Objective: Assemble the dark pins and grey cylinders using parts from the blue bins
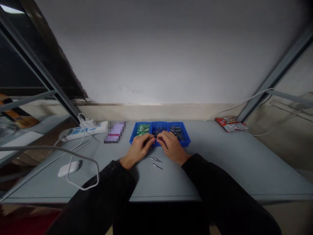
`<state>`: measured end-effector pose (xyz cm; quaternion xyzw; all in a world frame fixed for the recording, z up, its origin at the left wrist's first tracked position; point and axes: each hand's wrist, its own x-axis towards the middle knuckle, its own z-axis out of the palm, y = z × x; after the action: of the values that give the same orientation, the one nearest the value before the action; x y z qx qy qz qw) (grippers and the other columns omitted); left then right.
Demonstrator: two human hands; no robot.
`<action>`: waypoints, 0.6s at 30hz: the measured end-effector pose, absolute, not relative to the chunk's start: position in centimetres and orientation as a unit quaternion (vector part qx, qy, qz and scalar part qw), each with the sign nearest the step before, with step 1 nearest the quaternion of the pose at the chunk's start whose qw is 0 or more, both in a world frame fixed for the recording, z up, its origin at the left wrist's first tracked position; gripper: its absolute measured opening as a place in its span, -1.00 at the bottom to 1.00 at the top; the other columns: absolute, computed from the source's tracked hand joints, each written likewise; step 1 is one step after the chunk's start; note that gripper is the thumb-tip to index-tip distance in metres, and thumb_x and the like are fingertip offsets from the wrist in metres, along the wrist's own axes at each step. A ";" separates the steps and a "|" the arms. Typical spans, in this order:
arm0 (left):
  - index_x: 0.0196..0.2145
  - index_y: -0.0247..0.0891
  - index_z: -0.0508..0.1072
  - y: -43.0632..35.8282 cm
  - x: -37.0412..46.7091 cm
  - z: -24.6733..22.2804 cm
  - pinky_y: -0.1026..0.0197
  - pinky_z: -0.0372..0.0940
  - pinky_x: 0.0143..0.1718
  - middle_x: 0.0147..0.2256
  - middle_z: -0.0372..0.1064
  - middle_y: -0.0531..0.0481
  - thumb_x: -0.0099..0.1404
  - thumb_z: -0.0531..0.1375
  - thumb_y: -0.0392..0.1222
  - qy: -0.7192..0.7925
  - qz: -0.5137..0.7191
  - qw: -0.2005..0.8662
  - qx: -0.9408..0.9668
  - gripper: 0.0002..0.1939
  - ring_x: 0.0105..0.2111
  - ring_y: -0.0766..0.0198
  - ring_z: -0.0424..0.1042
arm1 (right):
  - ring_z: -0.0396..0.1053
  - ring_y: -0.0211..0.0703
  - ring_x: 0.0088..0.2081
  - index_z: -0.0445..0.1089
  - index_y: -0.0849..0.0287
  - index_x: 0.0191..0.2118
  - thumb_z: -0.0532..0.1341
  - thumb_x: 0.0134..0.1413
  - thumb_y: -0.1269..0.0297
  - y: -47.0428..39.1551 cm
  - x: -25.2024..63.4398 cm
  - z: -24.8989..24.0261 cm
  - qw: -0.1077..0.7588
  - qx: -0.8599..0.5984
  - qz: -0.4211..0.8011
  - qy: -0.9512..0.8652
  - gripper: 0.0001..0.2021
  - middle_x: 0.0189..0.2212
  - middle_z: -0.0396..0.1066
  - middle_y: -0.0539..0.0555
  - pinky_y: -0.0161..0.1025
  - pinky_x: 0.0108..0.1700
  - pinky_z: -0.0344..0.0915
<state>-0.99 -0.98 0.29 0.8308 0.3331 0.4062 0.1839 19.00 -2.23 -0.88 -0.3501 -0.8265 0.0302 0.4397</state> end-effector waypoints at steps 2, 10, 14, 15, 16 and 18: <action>-0.22 -0.27 0.47 -0.9 -1.0 0.2 0.26 0.25 -0.37 -0.45 0.43 0.06 0.50 0.14 -0.15 0.333 0.401 0.185 0.833 -0.83 -0.48 0.34 0.38 | 0.34 -0.06 -0.18 0.31 0.12 -0.17 0.01 0.44 0.32 -2.1 19.0 -1.0 0.437 -0.354 0.019 -0.827 -0.84 -0.24 0.42 0.10 -0.11 -0.08 0.20; -0.23 -0.27 0.48 -1.1 -1.0 0.3 0.25 0.26 -0.35 -0.39 0.46 0.03 0.50 0.13 -0.14 0.333 0.394 0.162 0.841 -0.81 -0.43 0.32 0.39 | 0.31 -0.08 -0.22 0.29 0.13 -0.24 -0.01 0.47 0.30 -1.9 19.2 -0.9 0.430 -0.369 -0.019 -0.824 -0.79 -0.29 0.41 0.08 -0.11 -0.13 0.14; -0.22 -0.26 0.49 -1.1 -1.0 0.3 0.26 0.24 -0.36 -0.39 0.47 0.04 0.49 0.15 -0.14 0.337 0.405 0.155 0.836 -0.82 -0.45 0.33 0.39 | 0.28 -0.07 -0.23 0.28 0.13 -0.28 -0.02 0.47 0.33 -1.6 19.2 -1.1 0.427 -0.385 -0.046 -0.817 -0.76 -0.32 0.39 0.08 -0.11 -0.15 0.13; -0.22 -0.26 0.49 -1.1 -1.0 0.3 0.26 0.24 -0.37 -0.39 0.47 0.05 0.48 0.15 -0.14 0.339 0.406 0.153 0.834 -0.82 -0.45 0.33 0.38 | 0.28 -0.07 -0.23 0.28 0.13 -0.29 -0.02 0.46 0.33 -1.6 19.3 -1.1 0.428 -0.387 -0.051 -0.815 -0.75 -0.32 0.39 0.08 -0.11 -0.16 0.13; -0.23 -0.26 0.49 -1.0 -1.0 0.3 0.26 0.23 -0.37 -0.40 0.47 0.05 0.48 0.16 -0.14 0.341 0.408 0.151 0.833 -0.83 -0.45 0.33 0.38 | 0.28 -0.06 -0.23 0.28 0.13 -0.29 -0.02 0.46 0.33 -1.5 19.3 -1.1 0.430 -0.389 -0.055 -0.813 -0.75 -0.32 0.39 0.08 -0.11 -0.16 0.13; -0.24 -0.25 0.49 -1.0 -0.9 0.4 0.26 0.23 -0.37 -0.40 0.47 0.05 0.48 0.16 -0.13 0.346 0.407 0.149 0.832 -0.82 -0.45 0.33 0.38 | 0.28 -0.06 -0.22 0.29 0.13 -0.28 0.00 0.46 0.32 -1.4 19.3 -1.2 0.434 -0.391 -0.058 -0.810 -0.76 -0.32 0.39 0.08 -0.11 -0.16 0.13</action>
<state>-0.94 -1.03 0.36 0.8322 0.3459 0.4070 0.1488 19.31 -1.39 -1.17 -0.3906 -0.8095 -0.0578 0.4344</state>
